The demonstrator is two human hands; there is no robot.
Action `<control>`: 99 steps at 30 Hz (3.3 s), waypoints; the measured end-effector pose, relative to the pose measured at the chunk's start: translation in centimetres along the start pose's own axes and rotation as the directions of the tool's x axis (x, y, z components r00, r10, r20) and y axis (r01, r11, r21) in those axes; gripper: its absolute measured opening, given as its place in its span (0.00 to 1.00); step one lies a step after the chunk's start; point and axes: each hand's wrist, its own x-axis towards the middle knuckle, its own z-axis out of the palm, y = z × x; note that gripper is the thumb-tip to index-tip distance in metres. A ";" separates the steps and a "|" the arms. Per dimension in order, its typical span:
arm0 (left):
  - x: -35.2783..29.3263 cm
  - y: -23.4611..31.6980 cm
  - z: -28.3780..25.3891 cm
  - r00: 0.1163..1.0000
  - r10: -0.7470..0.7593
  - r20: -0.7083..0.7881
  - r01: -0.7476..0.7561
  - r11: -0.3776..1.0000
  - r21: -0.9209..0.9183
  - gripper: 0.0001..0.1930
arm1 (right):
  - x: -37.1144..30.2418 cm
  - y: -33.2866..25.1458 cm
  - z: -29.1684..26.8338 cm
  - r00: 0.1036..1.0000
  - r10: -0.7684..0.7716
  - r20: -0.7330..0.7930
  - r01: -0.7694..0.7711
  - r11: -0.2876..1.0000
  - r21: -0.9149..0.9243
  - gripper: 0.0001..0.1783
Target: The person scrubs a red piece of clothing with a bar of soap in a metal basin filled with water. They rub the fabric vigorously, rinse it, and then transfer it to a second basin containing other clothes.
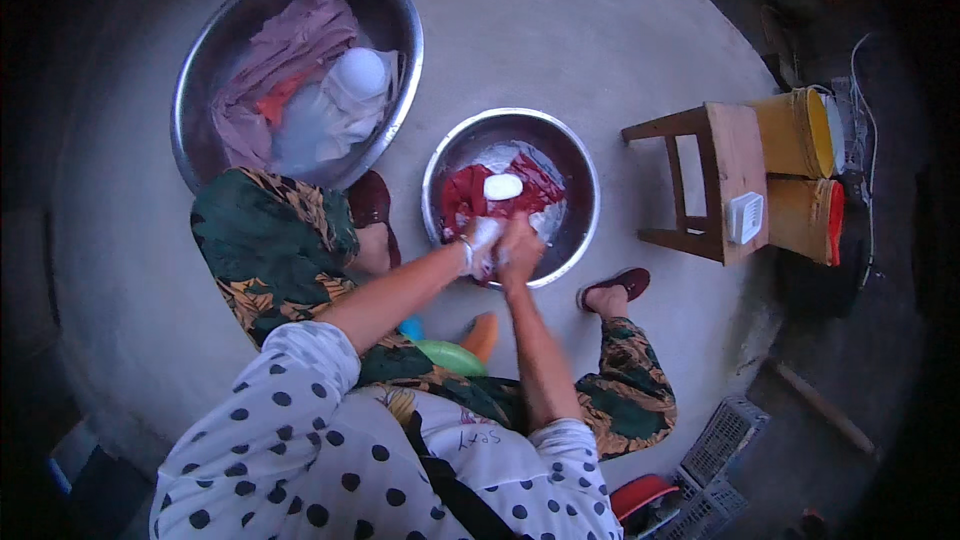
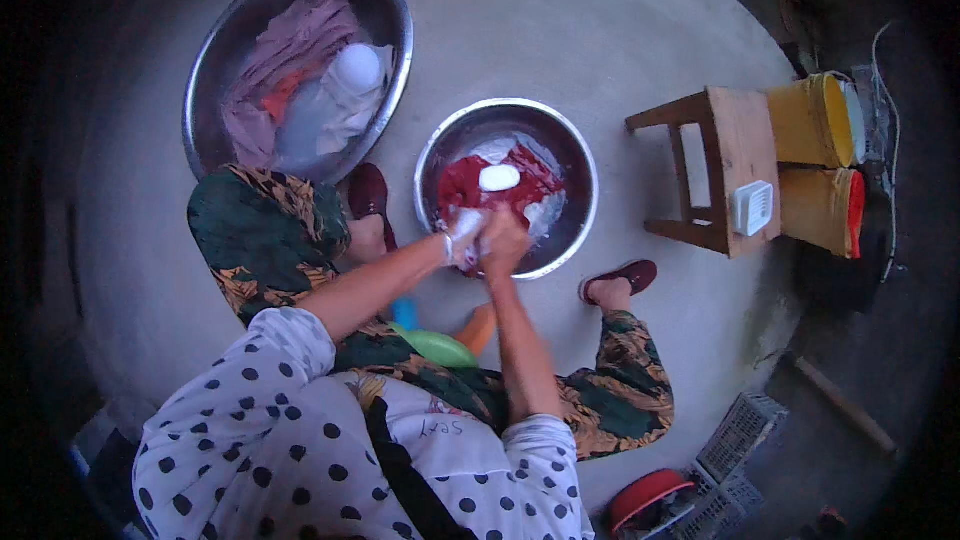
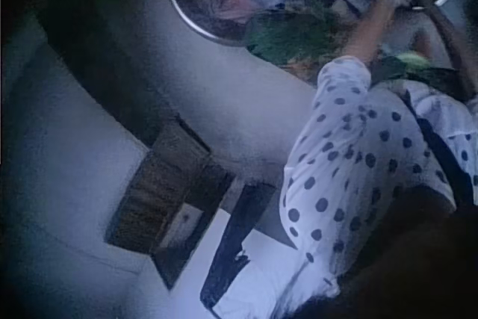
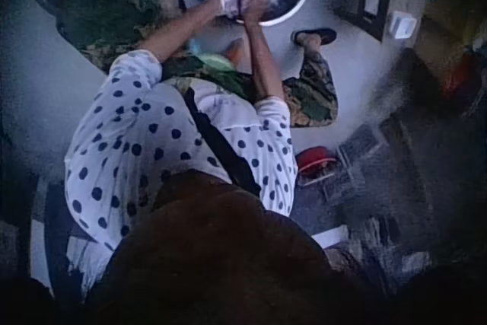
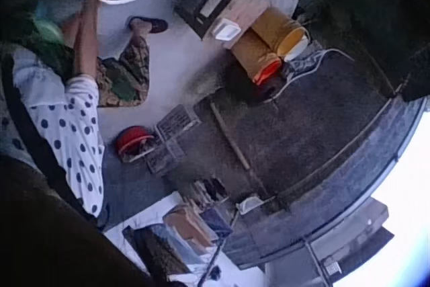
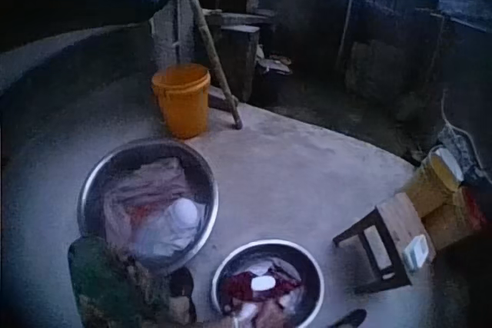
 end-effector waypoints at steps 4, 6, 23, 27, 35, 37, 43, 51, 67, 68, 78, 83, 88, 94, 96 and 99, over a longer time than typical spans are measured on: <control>10.4 -2.8 -10.0 0.925 0.195 0.327 -0.099 0.952 -0.289 0.09 | -1.9 -1.4 1.9 0.978 -0.207 0.022 0.208 0.976 -0.063 0.18; 0.9 -0.7 -1.1 0.981 0.185 -0.057 -0.154 0.925 0.348 0.06 | 0.5 1.6 -0.7 0.974 0.201 0.109 -0.219 0.956 0.197 0.18; -5.6 2.0 3.3 0.955 0.240 -0.173 -0.165 0.917 0.363 0.18 | -0.1 2.4 -0.7 0.969 0.217 0.120 -0.248 0.821 0.515 0.16; 0.4 1.0 -2.4 0.946 0.281 -0.160 -0.204 0.903 0.378 0.15 | 0.4 0.6 -1.7 0.981 0.123 -0.150 -0.060 0.927 0.369 0.11; 1.0 -1.6 -2.1 0.968 0.216 -0.129 -0.175 0.946 0.274 0.07 | -0.6 2.7 0.1 0.996 -0.031 0.089 0.048 0.978 -0.204 0.12; -0.1 -0.9 -1.4 0.960 0.272 -0.061 -0.225 0.886 0.405 0.08 | -1.6 3.7 0.6 0.981 -0.128 0.143 0.162 0.952 -0.259 0.15; 1.4 -2.4 -2.9 0.964 0.263 -0.032 -0.206 0.821 0.532 0.10 | -1.2 4.6 0.0 0.986 -0.112 0.127 0.121 0.990 -0.066 0.14; -2.0 4.4 -2.7 0.886 0.361 0.292 -0.401 0.278 0.873 0.27 | 1.7 5.1 -5.0 0.698 -0.228 0.679 0.085 0.968 0.237 0.22; 0.7 0.8 -3.7 0.982 0.188 0.033 -0.191 0.975 0.117 0.15 | -1.9 -2.0 1.7 0.997 -0.019 0.076 0.018 1.000 0.019 0.13; 1.4 -1.0 -3.7 0.959 0.278 -0.045 -0.264 0.943 0.204 0.13 | 0.0 0.4 1.9 0.970 0.206 0.132 -0.185 0.970 -0.157 0.17; 2.9 -2.1 -6.2 0.959 0.189 -0.209 -0.092 0.910 0.404 0.06 | 0.7 1.7 -0.8 0.900 0.365 0.239 -0.381 0.924 0.021 0.19; -1.4 3.6 -1.5 0.930 0.367 -0.017 -0.254 0.676 0.692 0.18 | 1.4 3.5 -3.9 0.800 -0.241 0.550 0.024 0.928 0.371 0.16; -3.7 5.6 -1.1 0.969 0.214 0.127 -0.077 -0.227 0.971 0.18 | 1.9 8.4 -3.6 0.830 0.062 0.555 -0.354 0.827 0.436 0.12; -0.9 3.6 -3.2 0.918 0.333 0.217 -0.397 0.748 0.531 0.19 | 1.3 6.4 -1.7 0.936 0.299 0.183 -0.292 0.375 0.880 0.06; -1.2 3.8 -2.3 0.927 0.348 0.142 -0.375 0.883 0.284 0.21 | 0.5 4.2 -0.6 0.998 -0.018 0.058 -0.023 0.773 0.634 0.06; -3.2 4.6 0.0 0.983 -0.039 0.181 0.046 0.998 -0.033 0.19 | -2.5 -3.3 0.8 0.949 -0.298 0.101 0.259 0.922 0.287 0.05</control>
